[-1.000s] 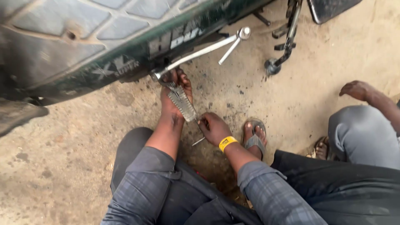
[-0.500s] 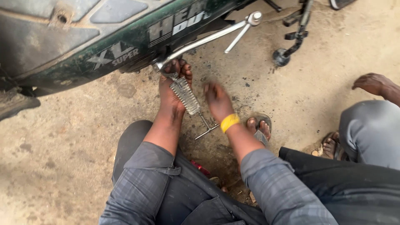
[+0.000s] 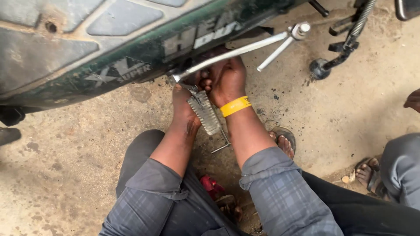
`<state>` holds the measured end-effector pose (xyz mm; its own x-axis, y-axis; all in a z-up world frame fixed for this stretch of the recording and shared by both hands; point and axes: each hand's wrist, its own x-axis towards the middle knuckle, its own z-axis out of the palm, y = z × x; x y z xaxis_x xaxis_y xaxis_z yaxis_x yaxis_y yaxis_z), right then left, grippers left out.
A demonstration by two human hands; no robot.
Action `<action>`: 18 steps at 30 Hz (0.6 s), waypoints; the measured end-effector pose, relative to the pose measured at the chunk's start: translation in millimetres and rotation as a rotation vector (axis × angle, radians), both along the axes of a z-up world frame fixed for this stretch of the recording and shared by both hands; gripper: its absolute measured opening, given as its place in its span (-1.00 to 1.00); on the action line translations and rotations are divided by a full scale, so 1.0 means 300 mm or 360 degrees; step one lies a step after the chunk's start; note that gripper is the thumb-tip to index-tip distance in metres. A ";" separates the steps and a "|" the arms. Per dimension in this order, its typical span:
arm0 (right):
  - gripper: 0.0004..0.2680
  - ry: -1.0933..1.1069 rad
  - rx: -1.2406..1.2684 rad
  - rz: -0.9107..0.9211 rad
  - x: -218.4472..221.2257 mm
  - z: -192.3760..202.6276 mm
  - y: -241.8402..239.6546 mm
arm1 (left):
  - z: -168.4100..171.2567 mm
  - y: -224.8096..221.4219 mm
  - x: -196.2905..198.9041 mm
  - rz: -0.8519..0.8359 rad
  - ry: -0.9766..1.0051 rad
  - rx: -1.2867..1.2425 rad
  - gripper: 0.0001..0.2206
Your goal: Replacing or repairing a motorcycle passenger footrest.
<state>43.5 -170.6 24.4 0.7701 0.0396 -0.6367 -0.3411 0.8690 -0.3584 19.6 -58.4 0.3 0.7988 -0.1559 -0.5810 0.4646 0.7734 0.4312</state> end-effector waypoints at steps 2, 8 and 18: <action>-0.65 0.0100 0.0015 -0.0008 0.011 0.006 0.011 | -0.005 0.008 0.004 -0.0016 0.0008 -0.0006 -0.92; -0.65 0.0039 -0.0263 -0.0060 0.008 -0.011 0.032 | 0.005 0.018 -0.005 -0.0054 -0.0003 0.0074 -0.90; -0.63 0.0045 -0.0330 -0.0127 -0.004 -0.058 0.036 | -0.024 0.016 -0.012 -0.0049 -0.0043 0.0059 -0.88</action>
<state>42.4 -159.7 7.0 0.7470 -0.1547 -0.6465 -0.2870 0.8022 -0.5236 16.1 -53.7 -7.0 0.8094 -0.1596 -0.5651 0.4758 0.7423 0.4718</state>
